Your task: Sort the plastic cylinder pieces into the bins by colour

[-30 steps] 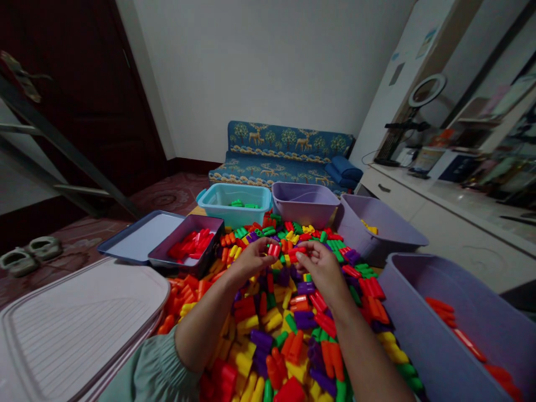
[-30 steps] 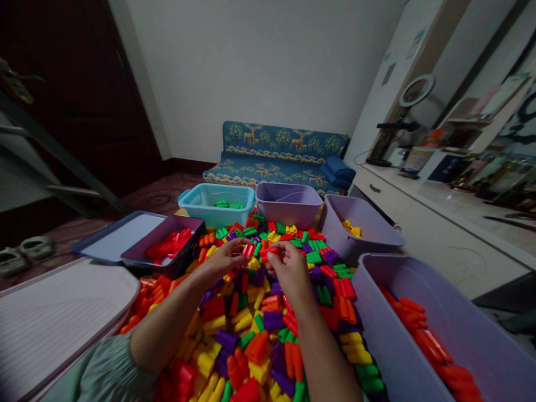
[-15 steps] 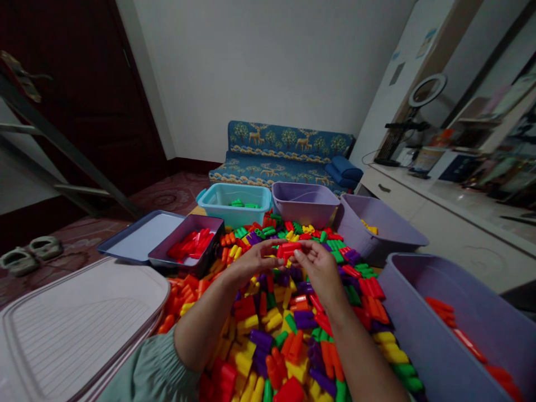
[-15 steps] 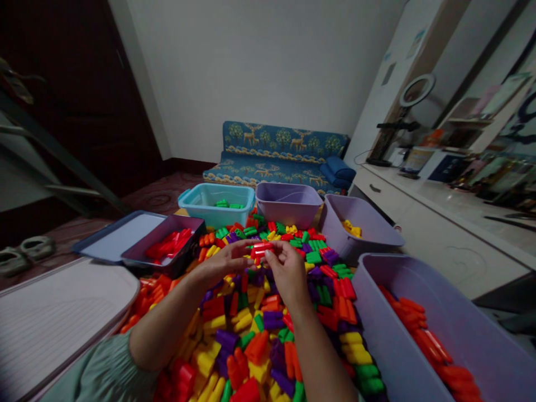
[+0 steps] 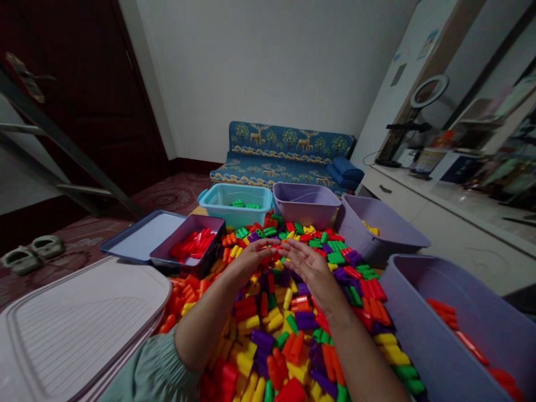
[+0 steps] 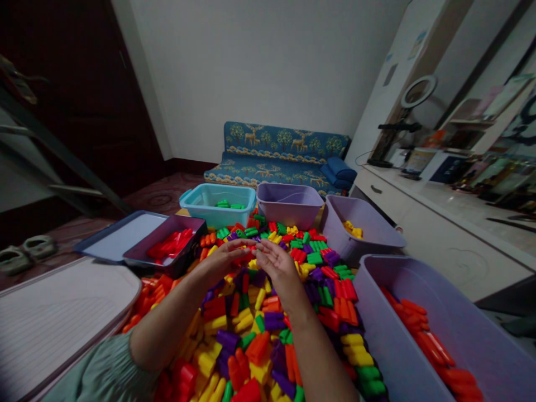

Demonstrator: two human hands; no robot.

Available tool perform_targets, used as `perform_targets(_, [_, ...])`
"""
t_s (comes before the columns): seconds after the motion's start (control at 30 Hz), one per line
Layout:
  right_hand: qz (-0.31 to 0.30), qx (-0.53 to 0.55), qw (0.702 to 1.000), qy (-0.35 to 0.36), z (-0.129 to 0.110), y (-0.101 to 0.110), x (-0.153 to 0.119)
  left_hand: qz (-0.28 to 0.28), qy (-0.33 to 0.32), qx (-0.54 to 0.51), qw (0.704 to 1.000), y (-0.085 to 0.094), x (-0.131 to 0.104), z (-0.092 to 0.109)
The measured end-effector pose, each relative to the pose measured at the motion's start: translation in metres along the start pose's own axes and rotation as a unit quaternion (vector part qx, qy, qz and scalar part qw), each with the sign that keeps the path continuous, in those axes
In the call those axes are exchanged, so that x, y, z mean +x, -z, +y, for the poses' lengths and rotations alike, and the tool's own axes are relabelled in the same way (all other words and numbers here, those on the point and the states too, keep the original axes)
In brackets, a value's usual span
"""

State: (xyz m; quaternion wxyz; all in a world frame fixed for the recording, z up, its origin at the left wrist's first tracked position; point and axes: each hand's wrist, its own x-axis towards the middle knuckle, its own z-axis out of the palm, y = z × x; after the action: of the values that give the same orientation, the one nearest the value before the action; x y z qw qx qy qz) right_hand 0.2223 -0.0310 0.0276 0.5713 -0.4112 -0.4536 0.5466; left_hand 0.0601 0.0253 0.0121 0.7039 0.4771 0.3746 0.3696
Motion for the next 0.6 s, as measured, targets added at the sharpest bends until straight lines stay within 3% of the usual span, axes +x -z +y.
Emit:
perform_targets(0.23, [-0.034,0.093,0.994,-0.043,-0.010,-0.007,-0.007,0.029,0.000,-0.031,0.999,-0.003,-0.002,0.003])
perform_targets(0.4, [-0.046,0.091,0.994,-0.049,-0.017,-0.029,-0.003,0.073,-0.013,-0.141,0.987,-0.008,-0.009,0.023])
perform_targets(0.5, [-0.060,0.077,0.994,-0.054,-0.023,-0.040,0.001,0.153,-0.054,-0.247,0.955,0.004,-0.011,0.040])
perform_targets(0.6, [-0.056,0.078,0.994,-0.043,-0.025,-0.042,0.003,0.279,-0.126,-0.336,0.891,0.035,-0.014,0.055])
